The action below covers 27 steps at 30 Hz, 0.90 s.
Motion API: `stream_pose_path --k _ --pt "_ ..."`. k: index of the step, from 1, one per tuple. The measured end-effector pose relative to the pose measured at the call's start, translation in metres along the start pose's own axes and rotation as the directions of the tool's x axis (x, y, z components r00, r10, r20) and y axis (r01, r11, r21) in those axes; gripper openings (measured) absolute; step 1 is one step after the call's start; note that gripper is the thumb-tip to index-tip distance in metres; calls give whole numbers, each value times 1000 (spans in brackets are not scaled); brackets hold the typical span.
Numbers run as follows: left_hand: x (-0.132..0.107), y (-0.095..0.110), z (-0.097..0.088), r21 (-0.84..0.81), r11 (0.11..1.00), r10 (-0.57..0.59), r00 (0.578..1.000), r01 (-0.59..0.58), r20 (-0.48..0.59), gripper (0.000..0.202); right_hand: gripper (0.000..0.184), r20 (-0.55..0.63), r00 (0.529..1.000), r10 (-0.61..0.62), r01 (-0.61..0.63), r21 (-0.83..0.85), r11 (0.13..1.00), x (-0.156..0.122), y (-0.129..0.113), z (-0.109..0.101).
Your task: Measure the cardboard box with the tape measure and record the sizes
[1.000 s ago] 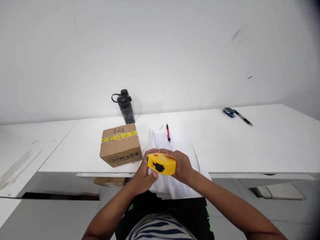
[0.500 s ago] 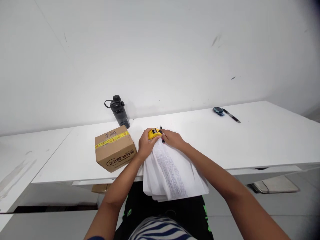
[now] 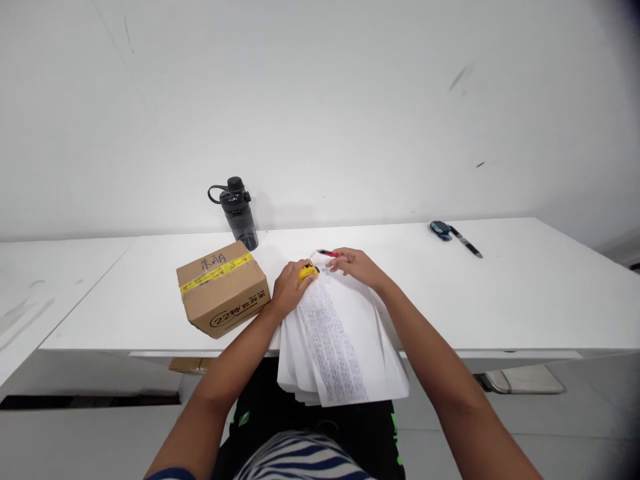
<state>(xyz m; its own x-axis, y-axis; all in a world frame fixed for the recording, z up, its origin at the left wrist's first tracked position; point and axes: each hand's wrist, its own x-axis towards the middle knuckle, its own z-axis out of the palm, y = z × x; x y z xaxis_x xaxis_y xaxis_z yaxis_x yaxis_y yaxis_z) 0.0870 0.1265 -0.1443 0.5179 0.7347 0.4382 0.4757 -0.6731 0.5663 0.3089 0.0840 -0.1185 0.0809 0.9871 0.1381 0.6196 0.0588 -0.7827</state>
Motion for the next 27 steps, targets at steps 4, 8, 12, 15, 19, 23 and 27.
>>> stream_pose_path --k 4,8,12,15,19,23,27 --pt "1 2 0 -14 999 -32 999 32 13 39 42 -240 971 5 62 269 961 -20 4 13" --pt "3 3 -1 -10 999 -53 998 54 13 43 56 -153 983 103 -12 503 864 -24 11 33" --pt "4 4 -1 12 998 -67 998 67 15 44 43 -140 984 114 -39 453 891 -23 15 34" --pt "4 4 1 18 998 -61 998 61 14 44 37 -169 976 135 -66 360 930 -25 15 32" --pt "5 6 1 15 999 -50 999 50 11 44 40 -159 977 143 -94 281 955 -27 15 35" --pt "5 8 0 36 997 -66 998 65 20 43 39 -159 979 126 -89 221 971 -27 14 39" --pt "4 7 2 60 996 -64 997 63 30 43 37 -138 983 125 -96 197 976 -27 17 41"
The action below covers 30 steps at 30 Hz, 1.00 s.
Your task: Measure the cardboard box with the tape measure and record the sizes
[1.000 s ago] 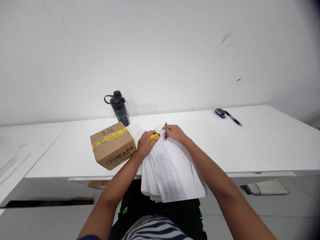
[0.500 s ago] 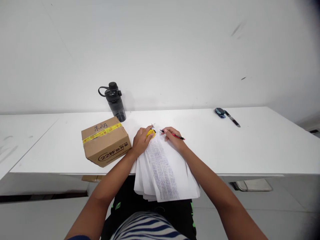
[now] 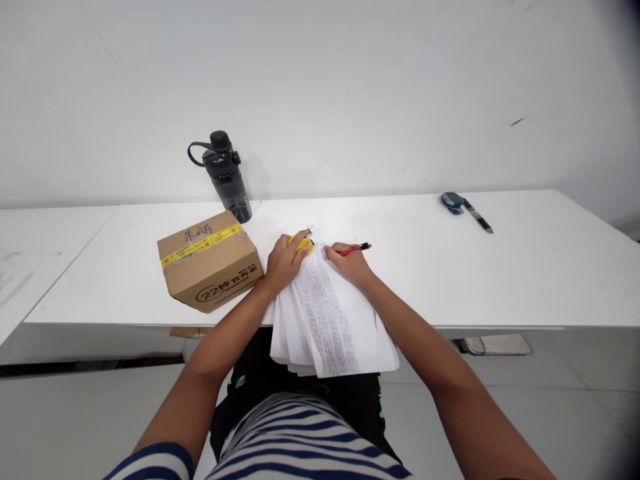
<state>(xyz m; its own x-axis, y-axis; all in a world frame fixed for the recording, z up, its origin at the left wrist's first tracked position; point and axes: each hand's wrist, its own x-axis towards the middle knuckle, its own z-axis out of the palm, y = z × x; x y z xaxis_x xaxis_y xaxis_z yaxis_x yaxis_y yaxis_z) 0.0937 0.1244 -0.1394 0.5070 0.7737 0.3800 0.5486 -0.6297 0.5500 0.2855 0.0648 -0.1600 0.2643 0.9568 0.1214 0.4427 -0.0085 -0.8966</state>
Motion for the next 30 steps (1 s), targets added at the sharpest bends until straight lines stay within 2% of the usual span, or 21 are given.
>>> stream_pose_path --k 8,13,19,26,30 --pt "-1 1 1 14 1000 -12 1000 12 9 45 34 15 1000 5 -5 -1 1000 0 2 0" --pt "-1 1 0 20 1000 -16 1000 16 10 44 36 -24 1000 5 -5 0 1000 -1 -1 0" --pt "-1 -1 3 29 1000 -1 1000 1 9 44 35 9 1000 6 -6 8 1000 -1 -2 -1" --pt "-2 -3 8 122 992 43 999 -40 -22 40 35 -29 999 14 -14 13 1000 -3 -3 -1" --pt "-2 -1 8 183 981 64 998 -60 -18 39 36 -89 996 20 -18 34 999 -3 -4 -3"
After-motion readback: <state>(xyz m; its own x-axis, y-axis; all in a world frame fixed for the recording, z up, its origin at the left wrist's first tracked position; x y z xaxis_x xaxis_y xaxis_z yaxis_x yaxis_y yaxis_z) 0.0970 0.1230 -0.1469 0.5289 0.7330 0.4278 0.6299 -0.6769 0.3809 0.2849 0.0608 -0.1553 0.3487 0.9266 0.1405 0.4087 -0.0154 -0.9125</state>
